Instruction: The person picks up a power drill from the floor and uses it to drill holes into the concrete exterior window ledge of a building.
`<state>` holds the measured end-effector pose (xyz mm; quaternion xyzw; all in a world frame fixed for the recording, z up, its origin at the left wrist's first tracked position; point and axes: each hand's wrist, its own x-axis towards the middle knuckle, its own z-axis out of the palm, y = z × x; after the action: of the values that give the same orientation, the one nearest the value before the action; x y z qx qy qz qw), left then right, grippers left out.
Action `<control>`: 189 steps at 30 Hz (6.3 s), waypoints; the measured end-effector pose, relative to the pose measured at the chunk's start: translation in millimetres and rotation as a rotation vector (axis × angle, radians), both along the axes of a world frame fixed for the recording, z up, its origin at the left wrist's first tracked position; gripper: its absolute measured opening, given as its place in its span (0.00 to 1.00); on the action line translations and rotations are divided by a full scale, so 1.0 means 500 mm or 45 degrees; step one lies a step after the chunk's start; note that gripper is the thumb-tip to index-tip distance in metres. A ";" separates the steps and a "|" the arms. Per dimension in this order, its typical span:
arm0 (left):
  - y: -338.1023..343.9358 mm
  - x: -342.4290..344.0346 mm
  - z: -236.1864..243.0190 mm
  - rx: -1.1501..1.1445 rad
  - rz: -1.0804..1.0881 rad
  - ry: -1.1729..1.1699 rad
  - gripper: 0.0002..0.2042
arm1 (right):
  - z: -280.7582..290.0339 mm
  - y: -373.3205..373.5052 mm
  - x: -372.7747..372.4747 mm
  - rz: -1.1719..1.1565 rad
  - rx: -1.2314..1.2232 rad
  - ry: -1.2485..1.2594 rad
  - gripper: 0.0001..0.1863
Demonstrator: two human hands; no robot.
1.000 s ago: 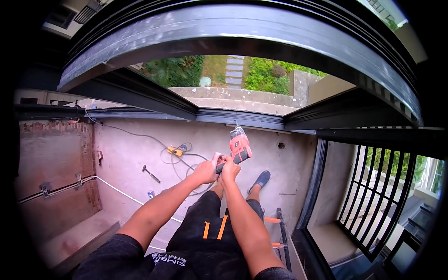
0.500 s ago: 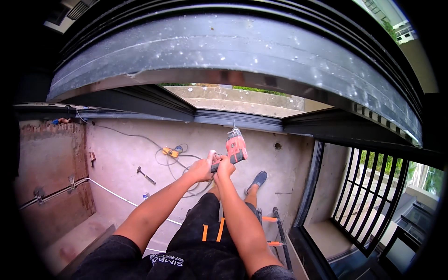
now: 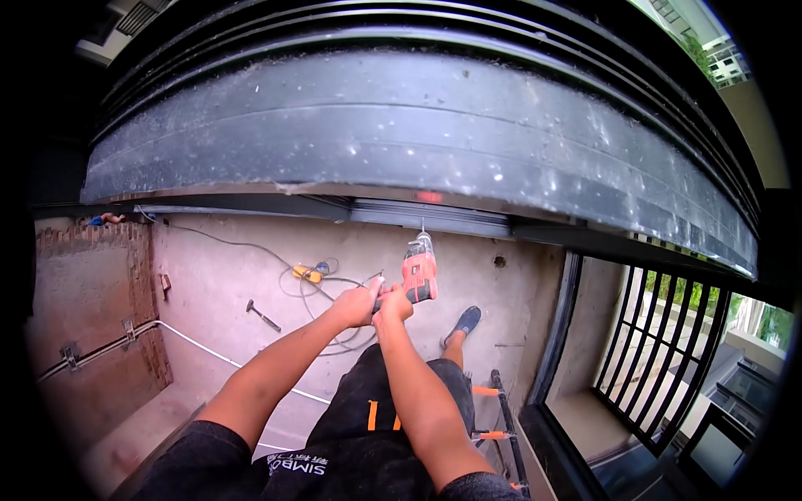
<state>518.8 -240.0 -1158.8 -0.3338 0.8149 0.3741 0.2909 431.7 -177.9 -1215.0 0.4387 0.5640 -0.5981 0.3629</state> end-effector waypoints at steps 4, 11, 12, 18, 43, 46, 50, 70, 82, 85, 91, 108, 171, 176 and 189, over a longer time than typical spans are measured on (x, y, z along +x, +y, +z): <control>0.036 -0.012 -0.009 -0.005 0.226 0.133 0.44 | -0.024 -0.004 -0.028 0.372 0.130 0.151 0.04; -0.055 -0.090 -0.007 -0.007 0.124 0.025 0.46 | -0.018 -0.088 -0.101 0.185 0.000 0.069 0.05; -0.062 -0.070 -0.011 -0.017 0.052 0.015 0.46 | -0.006 -0.092 -0.079 0.145 0.081 0.032 0.06; -0.016 -0.058 -0.028 0.048 0.086 -0.013 0.37 | -0.039 -0.049 -0.055 0.193 0.163 0.123 0.08; 0.058 -0.097 -0.194 -0.010 0.196 0.223 0.34 | -0.267 0.027 -0.141 0.173 0.010 0.232 0.03; 0.059 -0.045 -0.151 0.067 0.321 0.035 0.38 | -0.188 0.004 -0.082 0.503 0.200 0.088 0.02; 0.071 -0.051 -0.140 0.000 0.482 0.090 0.39 | -0.139 -0.010 -0.090 0.584 0.185 0.187 0.03; 0.199 -0.027 -0.225 -0.075 0.959 0.357 0.29 | -0.156 0.041 -0.110 1.102 -0.055 0.150 0.06; 0.245 -0.049 -0.234 -0.010 1.248 0.405 0.14 | -0.164 0.057 -0.128 1.249 0.101 0.262 0.06; 0.263 -0.059 -0.247 0.046 1.320 0.388 0.15 | -0.165 0.063 -0.121 1.297 0.195 0.306 0.08; 0.263 -0.082 -0.250 0.216 1.342 0.333 0.16 | -0.161 0.067 -0.135 1.383 0.217 0.356 0.08; 0.274 -0.096 -0.261 0.269 1.361 0.389 0.35 | -0.170 0.063 -0.144 1.494 0.315 0.454 0.09; 0.282 -0.109 -0.265 0.592 1.580 0.370 0.14 | -0.166 0.056 -0.145 1.620 0.490 0.550 0.10; 0.277 -0.109 -0.261 0.635 1.565 0.337 0.14 | -0.166 0.058 -0.151 1.633 0.455 0.526 0.11; 0.265 -0.103 -0.252 0.727 1.553 0.306 0.17 | -0.181 0.067 -0.158 1.640 0.471 0.554 0.10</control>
<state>467.2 -107.5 -1284.9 -0.5996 0.3772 0.7057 0.0122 352.6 -144.5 -1305.4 -0.0576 0.8639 -0.2326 0.4431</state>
